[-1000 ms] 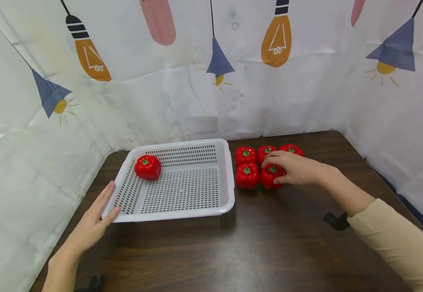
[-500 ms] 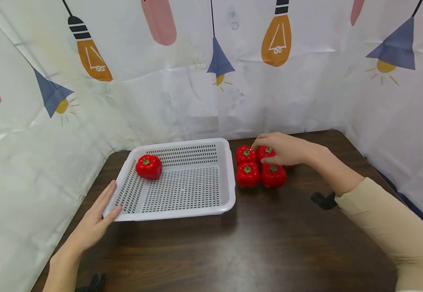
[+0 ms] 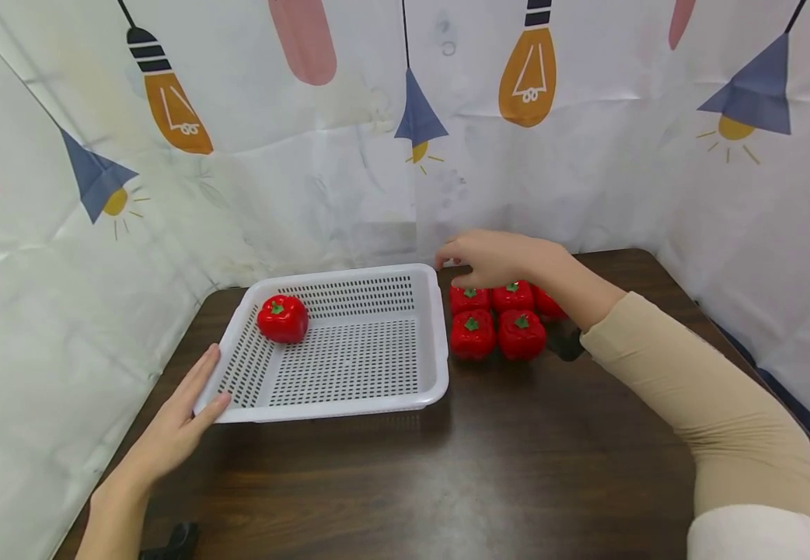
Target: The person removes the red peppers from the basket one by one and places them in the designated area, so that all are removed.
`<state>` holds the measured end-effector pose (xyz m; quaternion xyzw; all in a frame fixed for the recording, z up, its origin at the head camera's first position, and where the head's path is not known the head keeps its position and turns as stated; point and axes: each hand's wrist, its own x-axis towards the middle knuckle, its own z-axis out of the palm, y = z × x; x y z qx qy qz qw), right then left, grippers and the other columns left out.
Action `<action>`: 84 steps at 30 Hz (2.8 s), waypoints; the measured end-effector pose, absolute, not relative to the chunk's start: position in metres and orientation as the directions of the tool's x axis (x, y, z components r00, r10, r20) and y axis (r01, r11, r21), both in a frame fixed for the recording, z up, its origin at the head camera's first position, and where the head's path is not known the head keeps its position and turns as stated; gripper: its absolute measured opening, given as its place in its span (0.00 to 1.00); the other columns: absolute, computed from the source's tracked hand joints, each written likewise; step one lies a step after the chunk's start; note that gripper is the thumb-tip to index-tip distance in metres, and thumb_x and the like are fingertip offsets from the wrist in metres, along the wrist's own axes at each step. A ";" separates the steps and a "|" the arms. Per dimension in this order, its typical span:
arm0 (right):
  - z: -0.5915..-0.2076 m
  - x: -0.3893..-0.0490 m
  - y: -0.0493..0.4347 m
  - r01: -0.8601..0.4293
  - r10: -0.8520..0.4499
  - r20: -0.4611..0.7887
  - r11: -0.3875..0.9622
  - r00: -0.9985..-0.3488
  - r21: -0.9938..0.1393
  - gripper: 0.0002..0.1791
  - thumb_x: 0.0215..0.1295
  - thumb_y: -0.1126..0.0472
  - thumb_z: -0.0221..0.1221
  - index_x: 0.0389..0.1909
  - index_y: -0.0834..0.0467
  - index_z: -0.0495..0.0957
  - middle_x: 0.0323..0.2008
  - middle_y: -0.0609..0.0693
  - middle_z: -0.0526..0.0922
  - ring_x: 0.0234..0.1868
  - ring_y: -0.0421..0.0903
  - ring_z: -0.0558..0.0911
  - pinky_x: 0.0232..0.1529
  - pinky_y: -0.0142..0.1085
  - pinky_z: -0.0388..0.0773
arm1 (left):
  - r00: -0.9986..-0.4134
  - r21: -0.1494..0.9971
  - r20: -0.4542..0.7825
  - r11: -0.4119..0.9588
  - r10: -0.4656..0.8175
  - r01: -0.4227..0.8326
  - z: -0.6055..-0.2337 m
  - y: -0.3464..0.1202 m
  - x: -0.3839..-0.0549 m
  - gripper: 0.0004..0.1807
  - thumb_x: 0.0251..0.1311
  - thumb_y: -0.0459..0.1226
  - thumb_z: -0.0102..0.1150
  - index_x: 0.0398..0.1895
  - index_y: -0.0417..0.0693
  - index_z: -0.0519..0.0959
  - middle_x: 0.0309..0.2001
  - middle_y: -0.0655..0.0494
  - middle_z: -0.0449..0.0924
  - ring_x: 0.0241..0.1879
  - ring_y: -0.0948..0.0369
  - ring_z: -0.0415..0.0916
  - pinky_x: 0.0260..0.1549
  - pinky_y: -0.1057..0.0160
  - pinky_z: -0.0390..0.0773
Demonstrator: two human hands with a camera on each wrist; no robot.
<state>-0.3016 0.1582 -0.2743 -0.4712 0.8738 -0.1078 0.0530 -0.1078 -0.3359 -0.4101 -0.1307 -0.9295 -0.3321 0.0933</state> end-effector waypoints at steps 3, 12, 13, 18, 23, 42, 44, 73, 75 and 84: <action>-0.268 -0.303 0.143 -0.815 -0.840 -0.013 0.530 -0.542 -0.235 0.18 0.67 0.63 0.67 0.57 0.57 0.81 0.53 0.51 0.82 0.54 0.52 0.80 0.56 0.48 0.78 | -0.949 0.605 0.257 0.735 0.183 0.306 -0.410 -0.336 -0.108 0.44 0.71 0.41 0.60 0.84 0.51 0.49 0.83 0.53 0.40 0.78 0.39 0.44 0.74 0.47 0.47; -0.261 -0.311 0.100 -0.851 -0.871 -0.078 0.491 -0.486 -0.185 0.17 0.69 0.62 0.65 0.58 0.55 0.81 0.54 0.52 0.82 0.55 0.52 0.79 0.57 0.45 0.77 | -0.940 0.603 0.279 0.726 0.198 0.332 -0.413 -0.337 -0.111 0.43 0.70 0.39 0.61 0.83 0.51 0.51 0.83 0.53 0.42 0.78 0.40 0.44 0.69 0.31 0.47; -0.260 -0.312 0.096 -0.857 -0.875 -0.083 0.483 -0.476 -0.179 0.17 0.70 0.62 0.65 0.57 0.55 0.81 0.54 0.52 0.82 0.55 0.52 0.79 0.57 0.45 0.76 | -0.939 0.600 0.282 0.727 0.199 0.334 -0.413 -0.337 -0.111 0.43 0.70 0.39 0.61 0.83 0.52 0.52 0.83 0.53 0.43 0.78 0.40 0.44 0.71 0.35 0.47; -0.258 -0.317 0.075 -0.881 -0.895 -0.103 0.446 -0.434 -0.158 0.15 0.70 0.62 0.64 0.57 0.56 0.82 0.53 0.51 0.82 0.55 0.52 0.80 0.57 0.45 0.76 | -0.933 0.588 0.293 0.731 0.208 0.347 -0.413 -0.338 -0.112 0.43 0.69 0.39 0.61 0.83 0.51 0.52 0.82 0.50 0.45 0.77 0.40 0.47 0.70 0.69 0.45; -0.257 -0.315 0.053 -0.892 -0.893 -0.150 0.441 -0.425 -0.099 0.16 0.71 0.61 0.63 0.57 0.54 0.82 0.56 0.50 0.82 0.56 0.50 0.79 0.57 0.43 0.76 | -0.937 0.595 0.279 0.728 0.211 0.341 -0.412 -0.339 -0.113 0.43 0.70 0.39 0.61 0.83 0.53 0.51 0.82 0.50 0.44 0.77 0.40 0.48 0.66 0.76 0.44; -0.273 -0.314 -0.026 -0.918 -0.942 -0.122 0.334 -0.314 -0.214 0.23 0.72 0.61 0.61 0.66 0.54 0.76 0.63 0.48 0.78 0.64 0.48 0.75 0.63 0.37 0.71 | -0.942 0.623 0.259 0.708 0.215 0.332 -0.412 -0.338 -0.114 0.44 0.69 0.38 0.61 0.84 0.54 0.50 0.83 0.51 0.42 0.76 0.40 0.48 0.63 0.80 0.45; -0.277 -0.314 -0.035 -0.914 -0.936 -0.134 0.347 -0.325 -0.212 0.26 0.71 0.61 0.63 0.69 0.53 0.74 0.65 0.47 0.76 0.66 0.47 0.73 0.65 0.37 0.69 | -0.942 0.625 0.259 0.707 0.212 0.331 -0.412 -0.338 -0.113 0.44 0.70 0.38 0.61 0.84 0.54 0.50 0.83 0.52 0.42 0.77 0.39 0.48 0.63 0.80 0.45; -0.344 -0.305 -0.135 -0.874 -0.895 -0.174 0.442 -0.412 -0.204 0.39 0.69 0.55 0.64 0.77 0.45 0.58 0.79 0.49 0.51 0.77 0.49 0.52 0.67 0.42 0.67 | -0.941 0.642 0.273 0.690 0.201 0.334 -0.413 -0.339 -0.112 0.43 0.71 0.37 0.60 0.83 0.51 0.50 0.83 0.51 0.42 0.76 0.42 0.48 0.63 0.80 0.45; -0.345 -0.305 -0.137 -0.868 -0.884 -0.176 0.461 -0.433 -0.184 0.39 0.69 0.55 0.64 0.78 0.44 0.57 0.79 0.48 0.51 0.77 0.49 0.52 0.67 0.41 0.68 | -0.941 0.642 0.273 0.691 0.198 0.332 -0.413 -0.339 -0.112 0.43 0.71 0.37 0.60 0.83 0.51 0.50 0.82 0.50 0.43 0.76 0.43 0.48 0.62 0.80 0.46; -0.346 -0.303 -0.136 -0.856 -0.863 -0.208 0.493 -0.460 -0.153 0.42 0.72 0.54 0.62 0.81 0.45 0.53 0.78 0.48 0.54 0.76 0.48 0.54 0.67 0.39 0.68 | -0.937 0.644 0.285 0.684 0.202 0.343 -0.413 -0.338 -0.112 0.43 0.71 0.36 0.60 0.83 0.52 0.50 0.82 0.49 0.43 0.76 0.45 0.47 0.63 0.80 0.46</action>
